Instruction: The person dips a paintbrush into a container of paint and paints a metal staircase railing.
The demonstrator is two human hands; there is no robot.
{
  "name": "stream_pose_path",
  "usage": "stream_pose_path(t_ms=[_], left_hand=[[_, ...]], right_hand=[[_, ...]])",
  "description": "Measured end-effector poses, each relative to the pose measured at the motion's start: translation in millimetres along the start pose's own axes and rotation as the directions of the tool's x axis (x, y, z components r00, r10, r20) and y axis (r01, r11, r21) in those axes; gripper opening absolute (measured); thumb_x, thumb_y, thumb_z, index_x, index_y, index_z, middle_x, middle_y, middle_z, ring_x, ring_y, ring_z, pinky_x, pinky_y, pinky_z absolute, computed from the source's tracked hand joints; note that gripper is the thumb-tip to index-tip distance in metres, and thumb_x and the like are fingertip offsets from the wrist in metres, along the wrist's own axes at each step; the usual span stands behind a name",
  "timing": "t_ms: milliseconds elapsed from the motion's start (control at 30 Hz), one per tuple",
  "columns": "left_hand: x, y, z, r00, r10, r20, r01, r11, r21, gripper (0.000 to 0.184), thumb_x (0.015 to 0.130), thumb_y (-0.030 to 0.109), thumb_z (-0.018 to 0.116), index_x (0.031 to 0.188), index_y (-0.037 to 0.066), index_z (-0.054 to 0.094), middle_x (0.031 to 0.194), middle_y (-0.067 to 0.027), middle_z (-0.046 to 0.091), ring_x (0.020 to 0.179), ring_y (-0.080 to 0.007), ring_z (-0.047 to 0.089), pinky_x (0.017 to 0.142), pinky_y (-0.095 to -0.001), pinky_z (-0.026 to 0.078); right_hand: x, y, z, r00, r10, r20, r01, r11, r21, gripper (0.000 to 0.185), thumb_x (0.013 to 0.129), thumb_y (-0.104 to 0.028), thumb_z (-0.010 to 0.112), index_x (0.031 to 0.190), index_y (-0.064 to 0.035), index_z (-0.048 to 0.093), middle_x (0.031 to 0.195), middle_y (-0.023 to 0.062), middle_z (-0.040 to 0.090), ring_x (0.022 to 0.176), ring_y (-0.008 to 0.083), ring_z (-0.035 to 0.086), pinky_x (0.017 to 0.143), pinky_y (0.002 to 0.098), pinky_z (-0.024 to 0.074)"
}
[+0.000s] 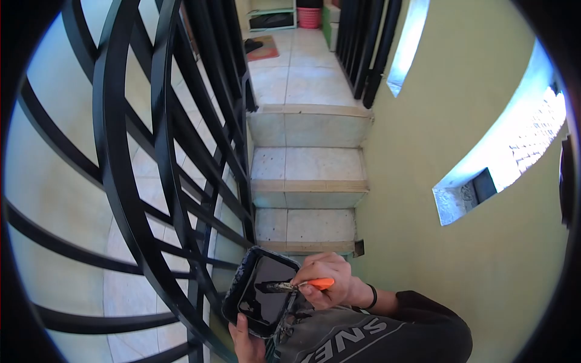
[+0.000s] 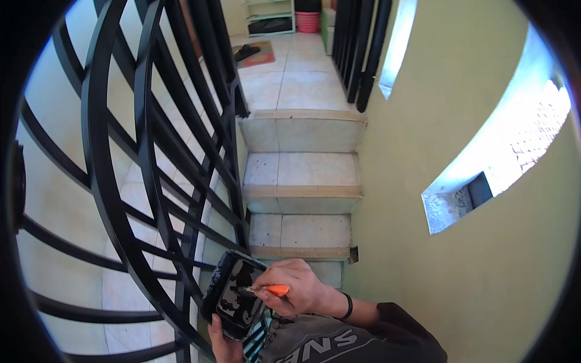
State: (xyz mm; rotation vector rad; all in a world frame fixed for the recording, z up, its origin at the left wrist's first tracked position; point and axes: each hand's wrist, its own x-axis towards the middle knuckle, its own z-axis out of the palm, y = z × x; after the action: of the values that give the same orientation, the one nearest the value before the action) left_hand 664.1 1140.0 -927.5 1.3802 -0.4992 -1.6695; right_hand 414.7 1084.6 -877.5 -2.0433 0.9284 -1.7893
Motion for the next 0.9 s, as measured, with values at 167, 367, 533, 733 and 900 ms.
stream_pose_path(t_ms=[167,367,533,733,900], left_hand=[[27.2,3.4,-11.6,0.997,-0.008,0.079,0.004,0.998,0.057,0.060,0.101,0.033,0.069,0.147,0.000,0.048,0.139,-0.0157,0.059,0.123,-0.0316,0.061,0.101,-0.0453,0.051],[52.1,-11.5,-27.2,0.966,-0.005,0.259,0.013,0.999,-0.031,0.057,0.102,0.025,0.068,0.151,0.005,0.046,0.140,-0.0113,0.060,0.125,-0.0285,0.061,0.100,-0.0430,0.053],[42.3,-15.3,-18.1,0.982,0.008,0.191,-0.017,0.999,0.044,0.055,0.104,0.028,0.065,0.148,0.001,0.048,0.141,-0.0123,0.060,0.126,-0.0272,0.061,0.100,-0.0441,0.054],[48.3,-55.2,-22.8,0.976,0.056,0.211,-0.032,0.993,-0.114,0.043,0.105,0.032,0.062,0.133,0.000,0.061,0.119,-0.0103,0.071,0.112,-0.0239,0.068,0.095,-0.0440,0.056],[13.0,-43.0,16.7,0.993,0.083,0.084,-0.073,0.990,-0.118,0.047,0.106,0.036,0.060,0.136,0.000,0.059,0.126,-0.0122,0.068,0.114,-0.0255,0.067,0.097,-0.0456,0.056]], right_hand=[[-7.6,-7.0,17.0,0.997,0.070,-0.042,-0.075,0.990,-0.123,0.014,0.097,-0.009,0.058,0.088,-0.0003,0.065,0.071,0.0067,0.067,0.052,0.0225,0.061,0.050,0.0329,0.0506],[-21.0,-4.1,22.7,0.997,0.075,-0.028,-0.079,0.984,-0.161,0.018,0.100,-0.014,0.058,0.090,0.0000,0.064,0.073,0.0076,0.067,0.052,0.0232,0.062,0.051,0.0342,0.0514],[-30.9,-3.2,15.0,0.998,0.053,-0.026,-0.057,0.981,-0.188,0.018,0.100,-0.016,0.060,0.092,-0.0008,0.065,0.075,0.0085,0.069,0.057,0.0260,0.066,0.055,0.0346,0.0542],[-44.0,-11.6,-8.1,0.996,0.093,0.012,-0.086,0.958,-0.274,0.020,0.092,-0.014,0.075,0.108,-0.0044,0.069,0.092,0.0066,0.074,0.069,0.0252,0.070,0.065,0.0338,0.0571],[-56.5,-20.6,-21.8,0.978,0.195,-0.075,-0.207,0.955,-0.211,0.018,0.095,-0.012,0.071,0.110,-0.0040,0.074,0.098,0.0105,0.077,0.068,0.0231,0.073,0.063,0.0313,0.0587]])
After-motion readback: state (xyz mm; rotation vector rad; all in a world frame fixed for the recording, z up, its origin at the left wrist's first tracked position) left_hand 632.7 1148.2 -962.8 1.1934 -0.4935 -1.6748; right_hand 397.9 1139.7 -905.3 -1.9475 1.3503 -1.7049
